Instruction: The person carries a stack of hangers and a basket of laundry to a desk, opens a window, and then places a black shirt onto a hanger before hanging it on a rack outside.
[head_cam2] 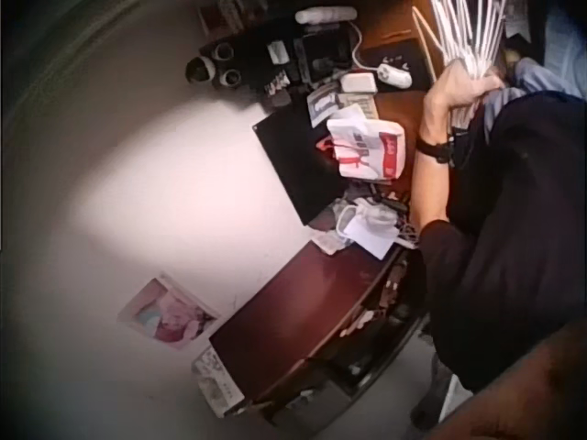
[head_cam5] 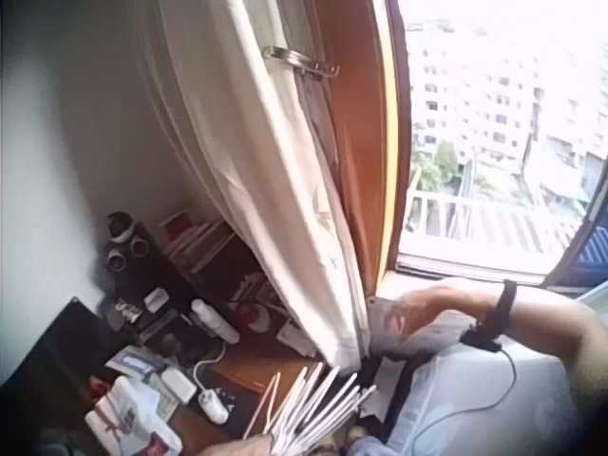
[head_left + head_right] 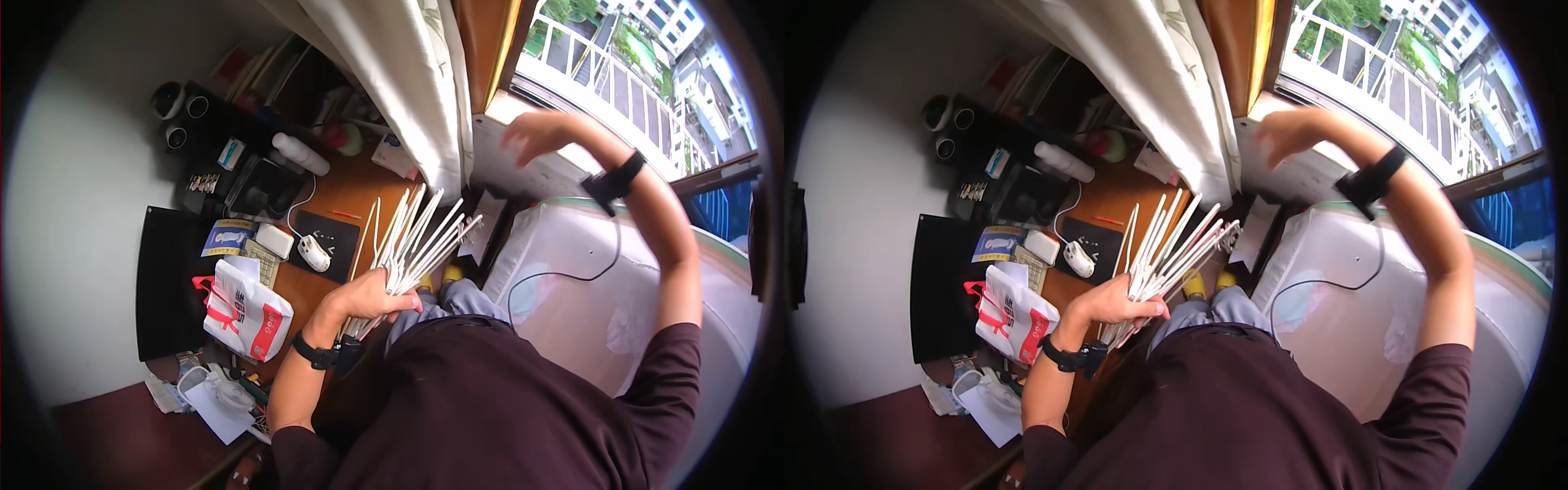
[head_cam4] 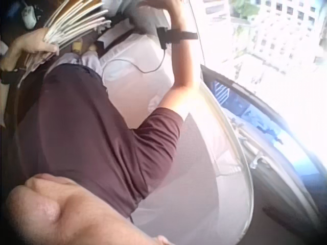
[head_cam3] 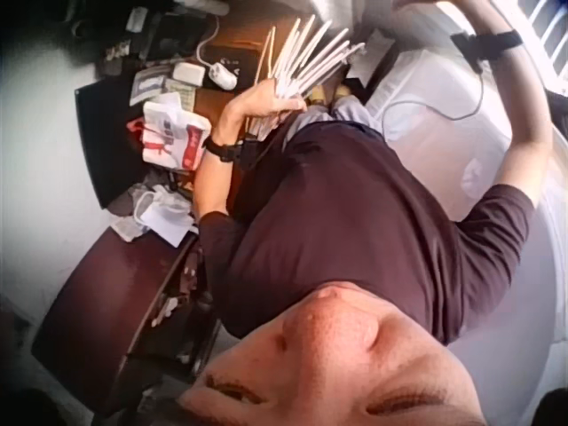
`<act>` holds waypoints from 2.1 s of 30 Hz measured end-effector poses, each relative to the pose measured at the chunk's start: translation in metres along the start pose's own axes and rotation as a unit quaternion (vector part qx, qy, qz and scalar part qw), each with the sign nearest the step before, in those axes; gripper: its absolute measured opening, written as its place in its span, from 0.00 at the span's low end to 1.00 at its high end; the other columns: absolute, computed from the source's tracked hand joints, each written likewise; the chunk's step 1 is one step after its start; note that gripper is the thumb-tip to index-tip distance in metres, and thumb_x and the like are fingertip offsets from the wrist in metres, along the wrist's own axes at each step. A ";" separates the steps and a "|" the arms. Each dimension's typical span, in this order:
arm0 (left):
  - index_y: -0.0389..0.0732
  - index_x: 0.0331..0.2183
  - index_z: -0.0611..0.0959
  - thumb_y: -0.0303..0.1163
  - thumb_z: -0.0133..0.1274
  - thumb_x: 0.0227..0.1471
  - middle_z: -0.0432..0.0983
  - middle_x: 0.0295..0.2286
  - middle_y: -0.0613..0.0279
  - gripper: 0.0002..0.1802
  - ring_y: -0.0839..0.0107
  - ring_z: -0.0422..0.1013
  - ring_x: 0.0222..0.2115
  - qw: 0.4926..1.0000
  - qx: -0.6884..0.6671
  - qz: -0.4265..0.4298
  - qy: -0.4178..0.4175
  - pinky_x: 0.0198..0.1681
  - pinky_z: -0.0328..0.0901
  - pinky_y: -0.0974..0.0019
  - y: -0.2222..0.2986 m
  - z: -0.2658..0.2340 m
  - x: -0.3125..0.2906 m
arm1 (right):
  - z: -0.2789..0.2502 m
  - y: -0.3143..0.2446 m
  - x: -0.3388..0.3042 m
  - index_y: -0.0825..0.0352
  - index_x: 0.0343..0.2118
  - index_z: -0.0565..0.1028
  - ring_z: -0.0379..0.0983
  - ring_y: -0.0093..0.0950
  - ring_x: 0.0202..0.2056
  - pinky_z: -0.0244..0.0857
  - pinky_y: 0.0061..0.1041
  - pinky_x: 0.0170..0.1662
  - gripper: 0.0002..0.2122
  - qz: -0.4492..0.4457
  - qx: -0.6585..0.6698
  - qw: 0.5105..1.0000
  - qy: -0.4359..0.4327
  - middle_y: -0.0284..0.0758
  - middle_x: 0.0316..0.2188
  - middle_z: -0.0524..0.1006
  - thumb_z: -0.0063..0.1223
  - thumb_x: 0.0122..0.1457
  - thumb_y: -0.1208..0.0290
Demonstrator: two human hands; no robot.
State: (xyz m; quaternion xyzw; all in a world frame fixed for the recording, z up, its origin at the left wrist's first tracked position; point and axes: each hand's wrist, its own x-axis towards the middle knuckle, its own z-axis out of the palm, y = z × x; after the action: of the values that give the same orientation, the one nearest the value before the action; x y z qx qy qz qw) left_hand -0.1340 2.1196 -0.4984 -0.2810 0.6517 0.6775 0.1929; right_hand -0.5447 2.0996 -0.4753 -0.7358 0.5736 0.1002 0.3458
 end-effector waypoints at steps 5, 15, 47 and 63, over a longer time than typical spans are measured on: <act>0.38 0.30 0.84 0.34 0.55 0.51 0.78 0.22 0.65 0.10 0.75 0.72 0.25 0.998 0.019 0.059 0.001 0.32 0.67 0.69 -0.025 0.009 0.001 | 0.086 -0.146 0.061 0.59 0.65 0.50 0.54 0.41 0.63 0.46 0.43 0.65 0.55 -0.277 -0.015 0.960 0.035 0.46 0.62 0.57 0.73 0.33 0.57; 0.37 0.24 0.80 0.35 0.58 0.43 0.76 0.20 0.62 0.10 0.71 0.72 0.24 0.998 0.060 0.018 0.018 0.30 0.66 0.67 -0.011 0.025 0.011 | 0.207 -0.162 0.094 0.62 0.42 0.69 0.72 0.36 0.41 0.64 0.35 0.49 0.28 -0.401 0.007 0.894 0.201 0.35 0.35 0.74 0.64 0.34 0.59; 0.37 0.38 0.74 0.30 0.61 0.33 0.71 0.37 0.51 0.25 0.52 0.69 0.40 0.795 0.281 0.227 0.487 0.45 0.64 0.57 0.022 0.000 0.036 | 0.208 -0.099 0.118 0.68 0.46 0.71 0.74 0.38 0.40 0.71 0.35 0.41 0.29 -0.216 0.018 0.928 0.302 0.40 0.38 0.75 0.59 0.35 0.66; 0.40 0.49 0.73 0.33 0.59 0.44 0.63 0.54 0.50 0.29 0.50 0.59 0.55 0.873 0.214 -0.042 0.436 0.58 0.57 0.55 -0.201 0.036 -0.034 | 0.156 -0.124 0.226 0.65 0.41 0.70 0.73 0.49 0.34 0.68 0.45 0.39 0.19 -0.079 0.058 0.907 0.409 0.48 0.31 0.76 0.54 0.44 0.68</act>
State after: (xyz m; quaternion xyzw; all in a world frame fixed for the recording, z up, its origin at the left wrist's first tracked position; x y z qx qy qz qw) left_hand 0.0136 2.1745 -0.6324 -0.5270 0.7864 0.3210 -0.0268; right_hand -0.3192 2.0343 -0.6650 -0.7335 0.6096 -0.2709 0.1299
